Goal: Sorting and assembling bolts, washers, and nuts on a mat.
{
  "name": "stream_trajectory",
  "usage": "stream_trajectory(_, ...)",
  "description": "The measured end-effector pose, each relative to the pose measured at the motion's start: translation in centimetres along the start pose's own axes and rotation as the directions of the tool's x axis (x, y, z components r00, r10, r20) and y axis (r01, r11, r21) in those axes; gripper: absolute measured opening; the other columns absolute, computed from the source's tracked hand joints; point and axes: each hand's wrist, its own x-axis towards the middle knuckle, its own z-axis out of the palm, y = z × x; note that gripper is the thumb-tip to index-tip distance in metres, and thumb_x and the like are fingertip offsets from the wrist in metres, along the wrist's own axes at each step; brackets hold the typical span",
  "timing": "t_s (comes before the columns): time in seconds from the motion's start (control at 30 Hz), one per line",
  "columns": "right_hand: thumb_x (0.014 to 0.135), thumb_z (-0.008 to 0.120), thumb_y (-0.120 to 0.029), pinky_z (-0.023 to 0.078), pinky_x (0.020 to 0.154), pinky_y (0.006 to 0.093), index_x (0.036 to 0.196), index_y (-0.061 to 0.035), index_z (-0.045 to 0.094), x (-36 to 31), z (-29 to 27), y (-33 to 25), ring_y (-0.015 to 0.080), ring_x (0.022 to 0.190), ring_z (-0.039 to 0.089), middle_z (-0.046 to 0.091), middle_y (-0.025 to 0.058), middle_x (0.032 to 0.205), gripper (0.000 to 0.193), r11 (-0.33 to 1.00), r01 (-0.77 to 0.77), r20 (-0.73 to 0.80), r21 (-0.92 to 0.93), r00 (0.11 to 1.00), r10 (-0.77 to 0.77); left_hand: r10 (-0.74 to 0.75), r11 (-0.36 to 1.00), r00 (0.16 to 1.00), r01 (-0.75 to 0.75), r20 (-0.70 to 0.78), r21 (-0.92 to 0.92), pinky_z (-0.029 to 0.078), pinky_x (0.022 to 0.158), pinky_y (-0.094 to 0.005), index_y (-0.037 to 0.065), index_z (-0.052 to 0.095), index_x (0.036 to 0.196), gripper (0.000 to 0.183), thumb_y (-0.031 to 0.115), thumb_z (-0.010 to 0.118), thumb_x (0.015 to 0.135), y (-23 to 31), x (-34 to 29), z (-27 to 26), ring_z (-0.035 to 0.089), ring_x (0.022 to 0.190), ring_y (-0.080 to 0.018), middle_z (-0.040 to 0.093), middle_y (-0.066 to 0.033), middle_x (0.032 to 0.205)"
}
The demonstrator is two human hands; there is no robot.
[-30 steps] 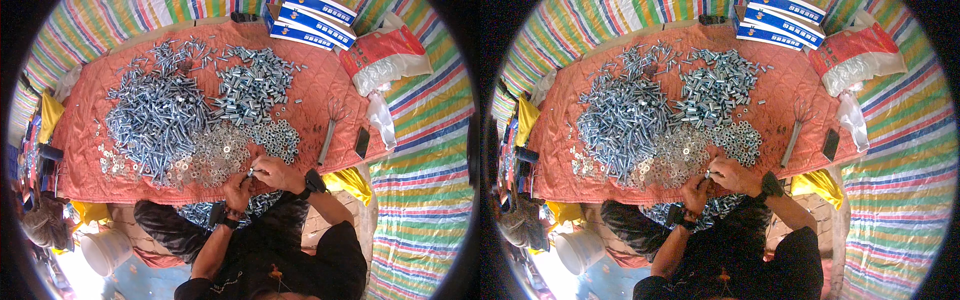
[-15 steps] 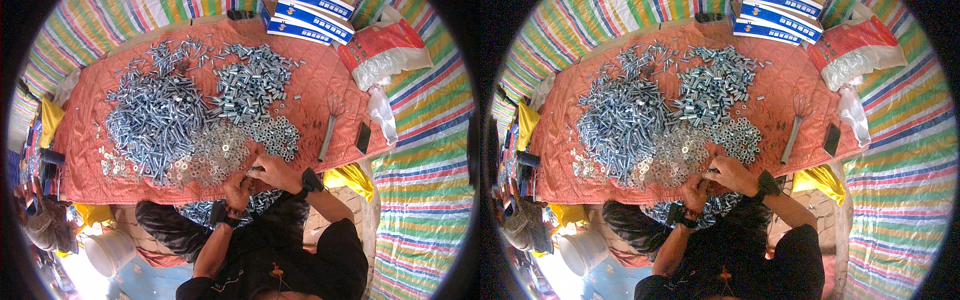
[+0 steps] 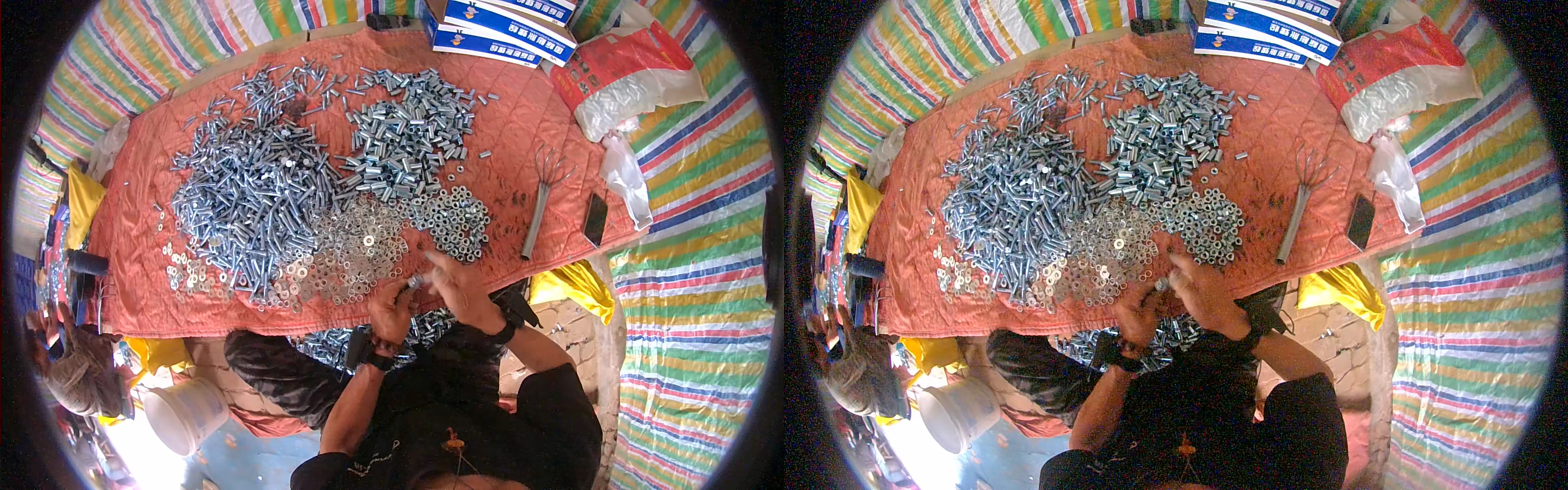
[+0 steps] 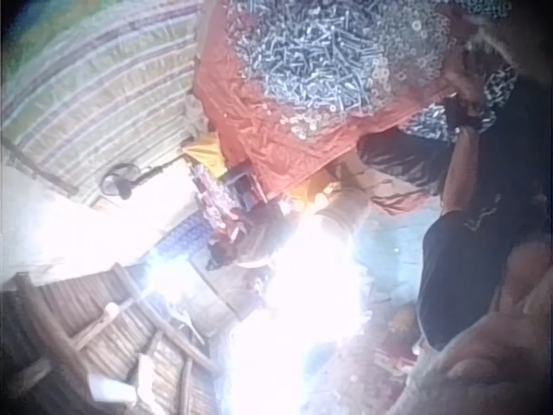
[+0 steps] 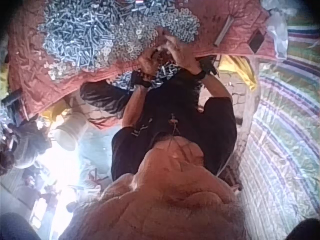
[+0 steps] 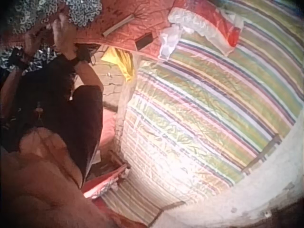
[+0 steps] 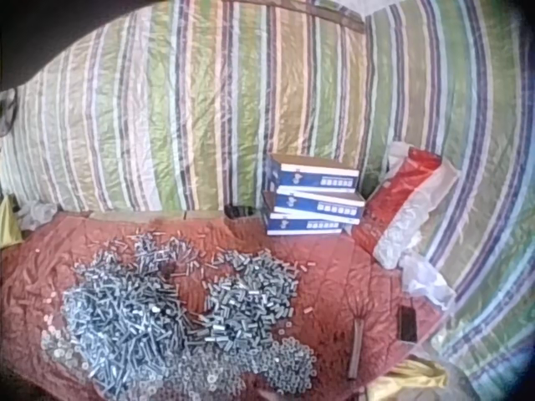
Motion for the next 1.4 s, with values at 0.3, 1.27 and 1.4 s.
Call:
stream_trajectory(0.3,0.1,0.041,-0.03,0.048,0.078,0.0297,0.134,0.0053,0.04,-0.3,1.1,1.6,0.0149,0.086,0.06,0.063,0.0147,0.105,0.049,0.953,0.296,-0.062,-0.06,0.952,-0.299,-0.054,0.999,0.998,0.054,-0.023,0.003,0.049,0.049,-0.027,-0.002,0.066,0.098,0.015,-0.001,0.061,0.084,-0.1,0.2,0.2,0.064,0.055,-0.014,0.064,-0.0094,0.067)
stream_trajectory(1.27,0.09,0.061,-0.015,0.05,0.066,0.0275,0.132,0.0029,0.042,-1.1,0.6,-0.6,0.0148,0.08,0.061,0.061,0.0082,0.085,0.05,0.852,-0.257,0.212,0.457,0.961,0.176,-0.048,0.998,0.999,0.049,-0.025,0.049,0.049,0.053,-0.027,-0.003,0.065,0.099,0.014,0.003,0.06,0.087,0.5,0.4,0.0,0.061,0.058,-0.0122,0.064,-0.0077,0.069)
stream_trajectory(1.4,0.089,0.062,-0.014,0.05,0.068,0.0254,0.133,0.0013,0.042,0.2,1.7,0.8,0.0094,0.078,0.058,0.06,0.0046,0.088,0.051,0.977,0.206,-0.224,0.057,0.956,-0.189,-0.247,0.966,0.969,0.246,-0.004,-0.081,0.048,0.062,-0.0311,-0.001,0.065,0.093,0.012,0.002,0.06,0.083,1.8,0.5,0.4,0.06,0.065,-0.0172,0.064,-0.0108,0.075)
